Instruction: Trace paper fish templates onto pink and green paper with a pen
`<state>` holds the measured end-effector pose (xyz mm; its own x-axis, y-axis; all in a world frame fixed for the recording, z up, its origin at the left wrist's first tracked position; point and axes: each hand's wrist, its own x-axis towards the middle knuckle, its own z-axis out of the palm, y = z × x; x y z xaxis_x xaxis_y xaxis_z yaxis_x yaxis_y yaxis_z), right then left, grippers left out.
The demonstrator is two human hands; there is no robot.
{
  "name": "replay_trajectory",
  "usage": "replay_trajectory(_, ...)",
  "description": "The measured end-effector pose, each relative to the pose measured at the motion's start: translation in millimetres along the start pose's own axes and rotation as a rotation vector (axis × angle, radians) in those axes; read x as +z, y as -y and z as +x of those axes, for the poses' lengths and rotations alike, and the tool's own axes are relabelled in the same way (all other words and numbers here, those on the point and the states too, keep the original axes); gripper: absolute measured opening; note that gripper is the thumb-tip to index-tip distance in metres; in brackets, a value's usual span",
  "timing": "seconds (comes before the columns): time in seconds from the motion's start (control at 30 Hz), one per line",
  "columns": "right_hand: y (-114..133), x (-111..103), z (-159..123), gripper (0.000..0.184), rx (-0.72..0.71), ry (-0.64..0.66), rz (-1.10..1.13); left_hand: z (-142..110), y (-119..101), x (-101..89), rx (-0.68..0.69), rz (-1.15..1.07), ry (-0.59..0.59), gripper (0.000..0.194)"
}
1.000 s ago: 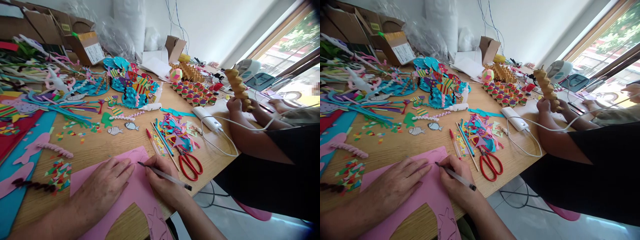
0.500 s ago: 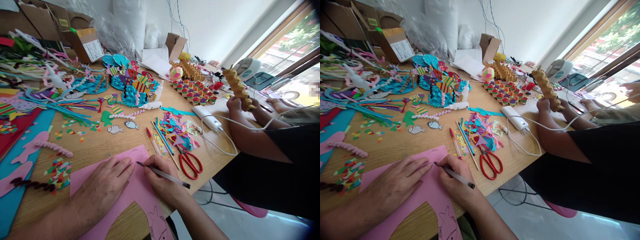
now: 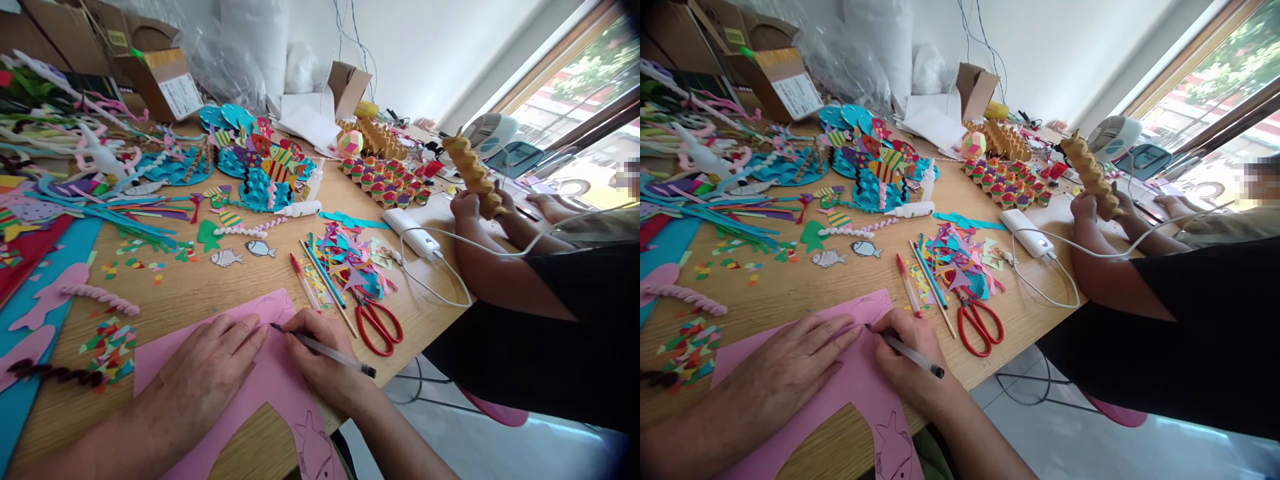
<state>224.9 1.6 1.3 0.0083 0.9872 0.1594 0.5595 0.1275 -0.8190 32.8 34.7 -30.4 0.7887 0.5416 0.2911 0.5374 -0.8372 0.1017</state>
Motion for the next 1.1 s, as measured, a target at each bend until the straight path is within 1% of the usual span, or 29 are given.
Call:
replay_trajectory(0.3,0.6,-1.1,-0.7,0.012,0.011,-0.022,-0.068,-2.2,0.9,2.3,-0.011,-0.002,0.015,0.046)
replay_trajectory(0.47,0.2,-3.0,0.0,0.011,0.037,-0.033,-0.054,0.4,1.2,0.8,0.015,-0.015,0.01,0.044)
replay_trajectory(0.63,-0.4,-3.9,0.2,0.01,0.077,-0.039,-0.056,1.3,1.7,-0.5,0.022,-0.023,-0.005,0.042)
replay_trajectory(0.77,0.7,-5.3,-0.1,0.01,0.067,-0.045,-0.073,1.9,1.2,-2.4,0.017,-0.029,-0.018,0.041)
replay_trajectory(0.93,2.5,-6.7,0.2,0.009,0.071,-0.041,-0.073,4.0,1.5,-4.5,0.051,-0.012,-0.06,0.038)
replay_trajectory(1.1,2.4,-7.5,0.2,0.009,0.061,-0.043,-0.066,4.9,1.8,-5.4,0.061,0.004,-0.067,0.038)
